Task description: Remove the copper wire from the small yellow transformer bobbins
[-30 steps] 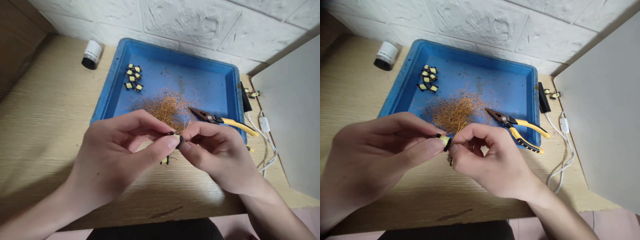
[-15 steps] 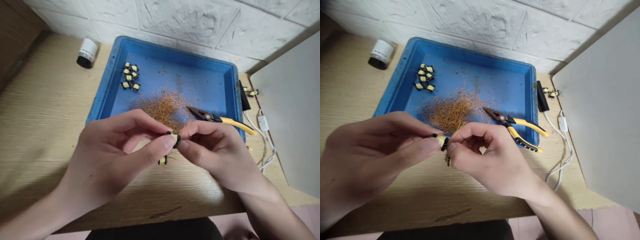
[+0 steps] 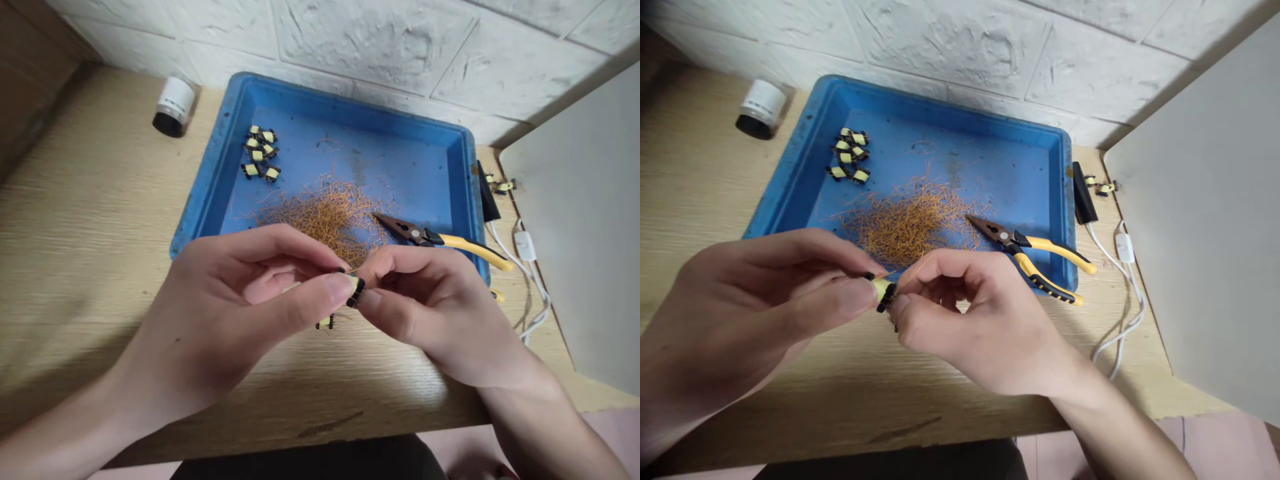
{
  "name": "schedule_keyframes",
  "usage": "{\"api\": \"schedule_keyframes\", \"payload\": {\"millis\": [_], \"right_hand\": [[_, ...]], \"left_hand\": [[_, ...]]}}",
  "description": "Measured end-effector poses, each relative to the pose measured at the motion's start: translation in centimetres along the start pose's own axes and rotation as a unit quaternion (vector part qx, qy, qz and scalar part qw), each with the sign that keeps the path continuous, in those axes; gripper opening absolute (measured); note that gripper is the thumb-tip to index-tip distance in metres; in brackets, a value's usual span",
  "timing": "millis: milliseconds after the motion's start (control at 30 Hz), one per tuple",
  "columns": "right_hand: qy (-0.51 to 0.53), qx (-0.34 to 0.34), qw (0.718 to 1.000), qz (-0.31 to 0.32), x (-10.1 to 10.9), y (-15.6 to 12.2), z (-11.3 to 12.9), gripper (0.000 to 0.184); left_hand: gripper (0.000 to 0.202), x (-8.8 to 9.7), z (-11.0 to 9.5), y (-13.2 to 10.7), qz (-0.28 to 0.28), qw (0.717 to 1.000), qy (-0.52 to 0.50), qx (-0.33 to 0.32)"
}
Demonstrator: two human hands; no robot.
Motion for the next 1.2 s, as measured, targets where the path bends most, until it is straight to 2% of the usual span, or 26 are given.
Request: {"api": "schedule_keyframes", "payload": {"millis": [133,300,533,667,900,1200], "right_hand": [[0.070,-0.042,0.997,0.011,-0.22,-0.04,-0.31,0.015],[0.095,-0.051,0.994,0.016,-0.24,0.11,-0.40,0.017],[0.110,-0.049,0.993,0.015,-0.18,0.34,-0.45,0.019],[0.126,-0.047,0.991,0.011,-0.28,0.32,-0.48,0.019],[0.142,-0.006,0.990,-0.003,-0.48,0.66,-0.23,0.024],[0.089,0.051,0.994,-0.029,0.11,0.90,-0.10,0.023]], "left_hand": [[0.016,0.23,0.12,-0.34,-0.020,0.999,0.040,-0.015],[0.017,0.41,0.10,-0.44,-0.032,0.998,0.046,-0.022],[0.017,0.18,0.16,-0.09,-0.003,0.999,0.024,-0.036],[0.015,0.21,0.17,0.00,0.009,0.997,0.047,-0.058],[0.016,0.27,-0.36,0.08,0.003,0.996,0.046,-0.072],[0.013,0.42,-0.15,-0.16,-0.002,0.998,0.036,-0.054]]}}
Point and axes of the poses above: each hand's wrist, its own y-axis towards the middle knuckle, its own x-axis out of the back of the hand, z = x × y, the point moved 4 cm from there along y, towards the middle knuckle, and after that the axes turned 3 degrees about z, right-handed, at the moved point
